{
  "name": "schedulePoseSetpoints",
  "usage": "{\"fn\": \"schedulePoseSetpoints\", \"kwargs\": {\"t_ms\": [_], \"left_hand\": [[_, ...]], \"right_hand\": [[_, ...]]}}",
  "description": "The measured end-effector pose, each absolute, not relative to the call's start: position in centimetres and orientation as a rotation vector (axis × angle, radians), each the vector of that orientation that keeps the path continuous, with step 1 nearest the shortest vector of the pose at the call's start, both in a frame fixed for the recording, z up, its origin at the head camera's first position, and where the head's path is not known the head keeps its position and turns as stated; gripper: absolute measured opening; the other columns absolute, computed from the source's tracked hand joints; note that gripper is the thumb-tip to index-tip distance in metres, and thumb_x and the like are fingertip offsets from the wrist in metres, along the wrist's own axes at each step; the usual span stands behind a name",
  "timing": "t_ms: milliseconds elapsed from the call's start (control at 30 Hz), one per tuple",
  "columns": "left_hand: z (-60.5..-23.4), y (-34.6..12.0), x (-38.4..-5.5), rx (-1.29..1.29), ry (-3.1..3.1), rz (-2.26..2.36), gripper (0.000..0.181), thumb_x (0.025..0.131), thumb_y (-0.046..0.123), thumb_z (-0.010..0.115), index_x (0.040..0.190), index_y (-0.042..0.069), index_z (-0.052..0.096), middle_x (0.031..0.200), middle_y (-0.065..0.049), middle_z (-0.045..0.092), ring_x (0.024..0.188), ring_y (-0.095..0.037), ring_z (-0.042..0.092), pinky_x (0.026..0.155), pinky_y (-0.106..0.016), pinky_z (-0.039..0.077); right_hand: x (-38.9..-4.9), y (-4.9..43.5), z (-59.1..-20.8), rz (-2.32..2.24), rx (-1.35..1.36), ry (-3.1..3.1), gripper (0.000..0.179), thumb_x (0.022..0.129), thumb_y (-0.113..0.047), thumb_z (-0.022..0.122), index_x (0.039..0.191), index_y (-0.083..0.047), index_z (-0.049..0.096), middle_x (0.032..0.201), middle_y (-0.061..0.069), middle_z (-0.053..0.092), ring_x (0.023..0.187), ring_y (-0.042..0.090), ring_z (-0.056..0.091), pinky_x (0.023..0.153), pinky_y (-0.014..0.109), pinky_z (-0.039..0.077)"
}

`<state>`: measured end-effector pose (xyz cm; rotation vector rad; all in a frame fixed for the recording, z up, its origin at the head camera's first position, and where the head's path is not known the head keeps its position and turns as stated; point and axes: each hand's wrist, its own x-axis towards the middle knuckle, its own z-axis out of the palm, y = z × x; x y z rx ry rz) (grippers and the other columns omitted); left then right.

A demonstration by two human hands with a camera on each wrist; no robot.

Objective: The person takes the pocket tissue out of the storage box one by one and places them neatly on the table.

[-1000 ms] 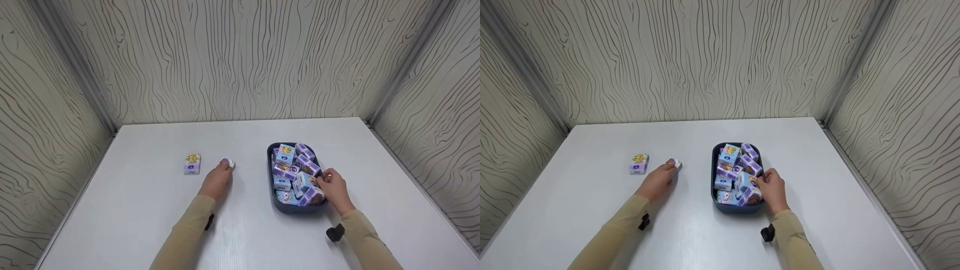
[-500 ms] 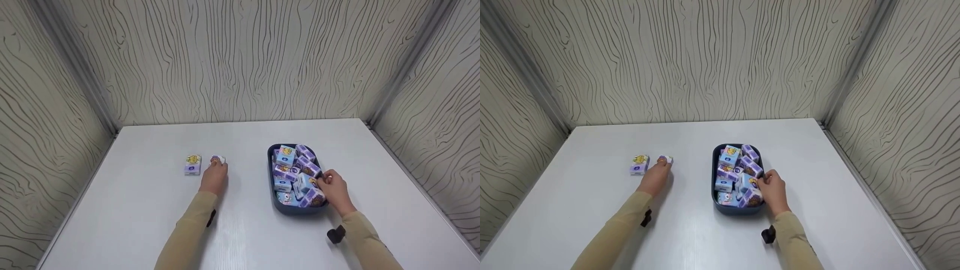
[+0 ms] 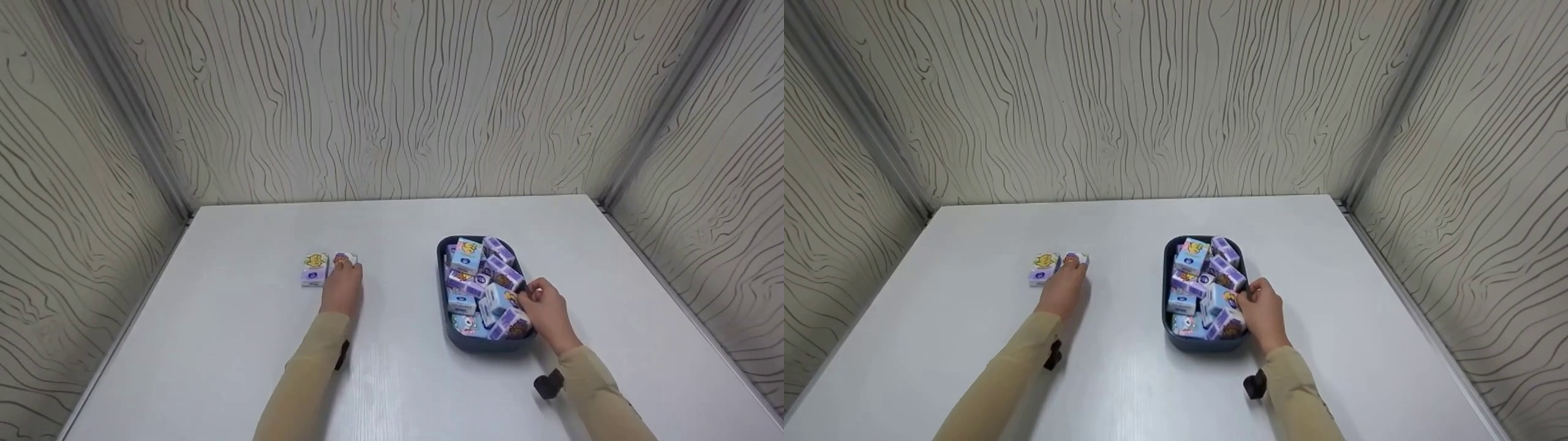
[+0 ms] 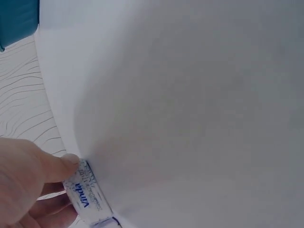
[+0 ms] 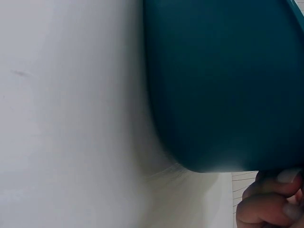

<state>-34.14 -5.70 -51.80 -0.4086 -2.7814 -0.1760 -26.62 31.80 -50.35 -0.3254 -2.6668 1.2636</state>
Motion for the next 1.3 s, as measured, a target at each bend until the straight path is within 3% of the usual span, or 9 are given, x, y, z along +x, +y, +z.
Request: {"fn": "schedulePoseSetpoints", "kwargs": {"t_ms": [500, 633, 933, 1133, 1300], "left_hand": [[-51.6, -5.6, -34.0, -0.404, -2.765, -0.140, 0.024, 0.087, -0.009, 0.061, 0.110, -0.003, 0.061, 0.106, -0.021, 0.063, 0.098, -0.033, 0.062, 0.085, -0.040, 0.053], [-51.1, -4.5, -33.7, -0.456, -2.740, -0.089, 0.025, 0.087, -0.007, 0.062, 0.110, 0.000, 0.060, 0.105, -0.017, 0.063, 0.101, -0.032, 0.060, 0.091, -0.042, 0.050], [-49.5, -0.4, -33.0, -0.622, -2.647, -0.181, 0.020, 0.089, 0.002, 0.062, 0.108, 0.003, 0.061, 0.100, -0.013, 0.062, 0.100, -0.028, 0.061, 0.091, -0.040, 0.049], [-48.3, 3.2, -32.7, -0.662, -2.666, -0.258, 0.030, 0.094, 0.013, 0.060, 0.122, 0.005, 0.057, 0.120, -0.013, 0.060, 0.113, -0.026, 0.057, 0.099, -0.037, 0.045], [-46.9, 6.7, -32.0, -0.747, -2.807, -0.294, 0.048, 0.099, 0.018, 0.054, 0.145, 0.013, 0.041, 0.146, -0.008, 0.042, 0.133, -0.022, 0.040, 0.108, -0.036, 0.034]], "right_hand": [[-26.5, 31.9, -50.3, 1.254, -0.296, -2.660, 0.013, 0.090, -0.010, 0.056, 0.095, -0.002, 0.047, 0.069, 0.002, 0.042, 0.064, 0.017, 0.041, 0.054, 0.027, 0.034], [-26.5, 31.9, -50.3, 1.244, -0.296, -2.668, 0.013, 0.090, -0.009, 0.056, 0.095, -0.002, 0.047, 0.069, 0.003, 0.043, 0.063, 0.017, 0.041, 0.055, 0.028, 0.034], [-26.5, 31.5, -50.3, 1.282, -0.342, -2.676, 0.015, 0.090, -0.010, 0.056, 0.098, -0.001, 0.047, 0.075, 0.005, 0.045, 0.070, 0.019, 0.043, 0.058, 0.029, 0.035], [-26.6, 31.6, -50.4, 1.264, -0.332, -2.676, 0.014, 0.089, -0.010, 0.056, 0.096, -0.002, 0.047, 0.074, 0.005, 0.044, 0.068, 0.019, 0.042, 0.057, 0.030, 0.034], [-26.5, 31.7, -50.3, 1.258, -0.335, -2.672, 0.014, 0.090, -0.010, 0.056, 0.097, -0.001, 0.047, 0.076, 0.006, 0.044, 0.070, 0.020, 0.043, 0.059, 0.030, 0.035]]}}
